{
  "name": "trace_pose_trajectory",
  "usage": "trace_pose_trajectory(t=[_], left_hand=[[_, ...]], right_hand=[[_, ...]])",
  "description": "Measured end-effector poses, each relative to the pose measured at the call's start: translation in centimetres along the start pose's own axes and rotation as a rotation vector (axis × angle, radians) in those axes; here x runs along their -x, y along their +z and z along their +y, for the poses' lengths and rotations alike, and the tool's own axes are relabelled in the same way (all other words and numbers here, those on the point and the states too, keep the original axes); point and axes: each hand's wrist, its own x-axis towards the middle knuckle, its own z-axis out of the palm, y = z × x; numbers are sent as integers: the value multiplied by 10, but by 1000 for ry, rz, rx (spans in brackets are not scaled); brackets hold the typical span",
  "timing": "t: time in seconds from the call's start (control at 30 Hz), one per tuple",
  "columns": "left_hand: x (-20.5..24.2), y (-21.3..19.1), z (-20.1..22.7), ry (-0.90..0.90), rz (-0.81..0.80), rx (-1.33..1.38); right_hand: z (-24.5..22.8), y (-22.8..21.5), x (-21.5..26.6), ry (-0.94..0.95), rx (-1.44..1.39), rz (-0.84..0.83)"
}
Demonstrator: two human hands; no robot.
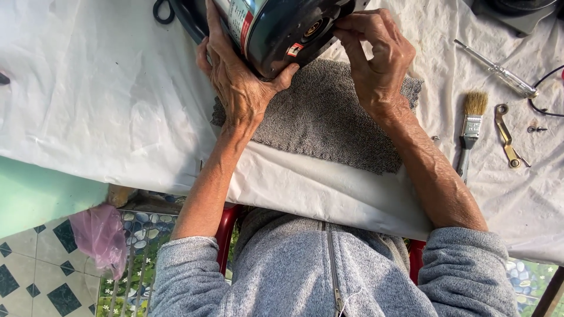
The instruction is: The person assembles an electric kettle by attaching the base to the main body and securing it with screws. They use a screwdriver to tighten the screws and ensure the parts are properly aligned.
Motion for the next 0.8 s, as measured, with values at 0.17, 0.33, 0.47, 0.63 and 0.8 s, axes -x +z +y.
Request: trace_pose_trajectory(t=[0.17, 0.33, 0.47, 0.63, 0.8], left_hand=[[1, 1, -1, -8, -8, -8], [0, -2, 1, -20, -40, 13], [2, 1, -3, -13, -39, 8], [2, 1, -2, -59, -68, 29], [2, 1, -1, -51, -55, 15]], right_hand=[[7, 6, -2, -78, -51, 32], [16, 7, -2, 108, -175, 108], [22, 13, 2, 119, -194, 139], [26, 19, 4, 179, -231, 163], [41, 27, 10, 279, -136, 224]])
